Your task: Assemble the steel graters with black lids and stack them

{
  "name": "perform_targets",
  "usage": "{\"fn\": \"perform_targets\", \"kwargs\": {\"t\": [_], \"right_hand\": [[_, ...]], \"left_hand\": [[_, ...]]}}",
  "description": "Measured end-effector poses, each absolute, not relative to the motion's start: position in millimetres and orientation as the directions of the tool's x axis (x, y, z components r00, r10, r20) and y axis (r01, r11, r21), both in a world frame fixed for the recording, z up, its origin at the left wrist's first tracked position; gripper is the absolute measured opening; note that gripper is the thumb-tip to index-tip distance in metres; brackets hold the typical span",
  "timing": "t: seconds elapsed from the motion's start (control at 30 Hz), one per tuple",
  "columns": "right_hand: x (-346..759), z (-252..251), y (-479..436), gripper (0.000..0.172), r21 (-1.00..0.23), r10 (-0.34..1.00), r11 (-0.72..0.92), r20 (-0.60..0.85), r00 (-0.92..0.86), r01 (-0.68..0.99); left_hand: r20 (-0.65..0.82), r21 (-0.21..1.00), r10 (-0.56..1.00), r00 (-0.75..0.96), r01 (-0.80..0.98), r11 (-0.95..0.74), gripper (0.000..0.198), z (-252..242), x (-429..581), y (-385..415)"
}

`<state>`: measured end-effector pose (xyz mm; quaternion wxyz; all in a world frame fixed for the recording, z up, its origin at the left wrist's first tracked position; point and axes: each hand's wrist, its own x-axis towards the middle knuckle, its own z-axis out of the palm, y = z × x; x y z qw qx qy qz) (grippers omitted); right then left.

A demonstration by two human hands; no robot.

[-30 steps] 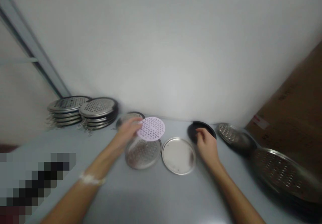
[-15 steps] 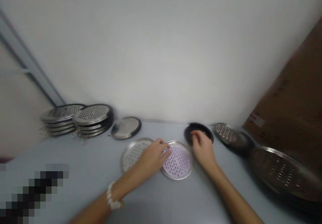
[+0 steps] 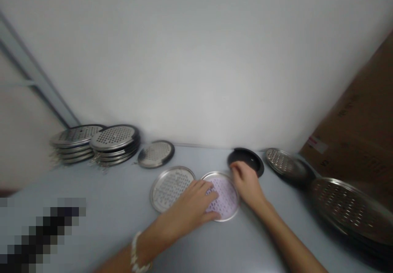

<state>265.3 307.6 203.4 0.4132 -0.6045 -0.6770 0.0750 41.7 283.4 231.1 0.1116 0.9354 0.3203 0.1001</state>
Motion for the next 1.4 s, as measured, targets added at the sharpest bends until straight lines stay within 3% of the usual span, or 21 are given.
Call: {"fn": "perform_targets", "kwargs": {"t": [0.17, 0.43, 0.77, 0.9, 1.0, 1.17, 1.3, 1.4], "right_hand": [[267.2, 200.9, 308.6, 0.026, -0.600, 0.902, 0.252, 0.429, 0.040, 0.759], [264.8, 199.2, 306.9, 0.030, -0.628, 0.935, 0.271, 0.352, -0.044, 0.730], [267.8, 195.5, 308.8, 0.029, -0.621, 0.932, 0.282, 0.359, -0.055, 0.732], [267.0, 194.3, 307.4, 0.029, -0.603, 0.927, 0.295, 0.369, -0.068, 0.742], [266.3, 193.8, 306.7, 0.029, -0.588, 0.925, 0.297, 0.374, -0.073, 0.753], [265.6, 193.4, 306.3, 0.027, -0.568, 0.921, 0.300, 0.383, -0.077, 0.766], [265.5, 193.5, 305.8, 0.027, -0.558, 0.919, 0.302, 0.386, -0.080, 0.773], [265.6, 193.5, 305.5, 0.026, -0.552, 0.919, 0.303, 0.385, -0.085, 0.777]], "left_hand": [[0.103, 0.245, 0.612, 0.784, 0.577, -0.779, 0.064, 229.9, 41.0, 285.6], [0.144, 0.255, 0.612, 0.778, 0.568, -0.783, 0.065, 224.0, 40.3, 285.2], [0.201, 0.348, 0.595, 0.778, 0.511, -0.786, 0.074, 214.8, 35.4, 288.0], [0.234, 0.427, 0.631, 0.740, 0.504, -0.750, 0.054, 227.1, 27.3, 298.2], [0.257, 0.426, 0.784, 0.565, 0.662, -0.617, 0.028, 236.3, 11.2, 318.8], [0.233, 0.297, 0.927, 0.293, 0.887, -0.355, 0.024, 234.8, -28.2, 354.0], [0.120, 0.318, 0.975, 0.186, 0.923, -0.215, 0.018, 227.6, -46.6, 362.6], [0.111, 0.349, 0.979, 0.171, 0.916, -0.200, 0.018, 223.9, -50.4, 363.7]]}}
